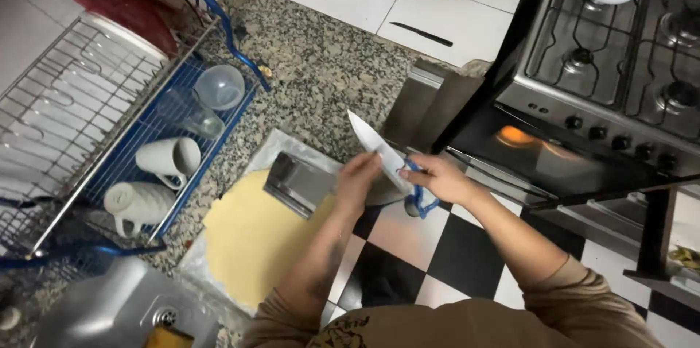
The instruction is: Cutting a piece of white paper into strips using a kitchen knife on a countertop.
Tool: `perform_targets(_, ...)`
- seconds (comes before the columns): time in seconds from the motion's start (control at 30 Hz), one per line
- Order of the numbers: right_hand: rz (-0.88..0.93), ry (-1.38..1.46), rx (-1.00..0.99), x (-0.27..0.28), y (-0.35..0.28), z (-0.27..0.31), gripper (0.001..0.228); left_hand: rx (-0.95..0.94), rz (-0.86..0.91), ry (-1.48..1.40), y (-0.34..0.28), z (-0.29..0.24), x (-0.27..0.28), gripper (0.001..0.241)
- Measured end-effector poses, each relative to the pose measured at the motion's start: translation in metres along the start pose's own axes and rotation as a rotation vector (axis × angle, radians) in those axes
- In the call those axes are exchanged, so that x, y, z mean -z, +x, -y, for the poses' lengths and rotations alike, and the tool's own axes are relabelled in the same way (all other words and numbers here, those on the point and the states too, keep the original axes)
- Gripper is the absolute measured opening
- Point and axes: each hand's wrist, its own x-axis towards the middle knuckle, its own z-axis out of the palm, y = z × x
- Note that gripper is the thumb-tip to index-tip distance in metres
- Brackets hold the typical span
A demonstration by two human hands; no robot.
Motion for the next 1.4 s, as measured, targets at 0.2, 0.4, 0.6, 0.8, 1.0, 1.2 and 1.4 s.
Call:
perform_targets(0.2,-0.143,-0.127,0.133,0.028,0.071,0.019,0.031,-0.133,-0.283,-0.206,-0.005,-0.042,0.053,0.012)
perform_targets(0.4,-0.660,0.057,0.341,0.077,0.160,0.107,0.029,-0.143,-0.404,-0.183,-0.059,-0.036,0.117,0.015)
perform_targets(0.6,-0.846,-0.216,0.682,0.081,0.209,0.125,0.043,-0.085,-0.360,-0.293,-0.097,-0.028,0.108,0.017)
perform_targets(0.8,-0.326,-0.271,0.262,-0.019,0.137,0.006,0.080,-0.182,-0.301,-0.073,-0.098,-0.037,0.077,0.031)
perform_targets(1.0,0.301,1.027,-0.025,-0.120,-0.055,-0.110,0.032,-0.041,-0.120,0.110,-0.088,-0.038,-0.019,0.025)
perform_targets(1.2,-0.168,0.929,-0.179,-0.088,-0.169,-0.156,0.032,0.033,0.183,0.198,-0.084,0.061,-0.100,0.026)
perform_targets(1.4,-0.488,0.809,-0.293,-0.029,-0.311,-0.165,0.034,0.063,0.434,0.494,-0.140,0.117,-0.236,0.026)
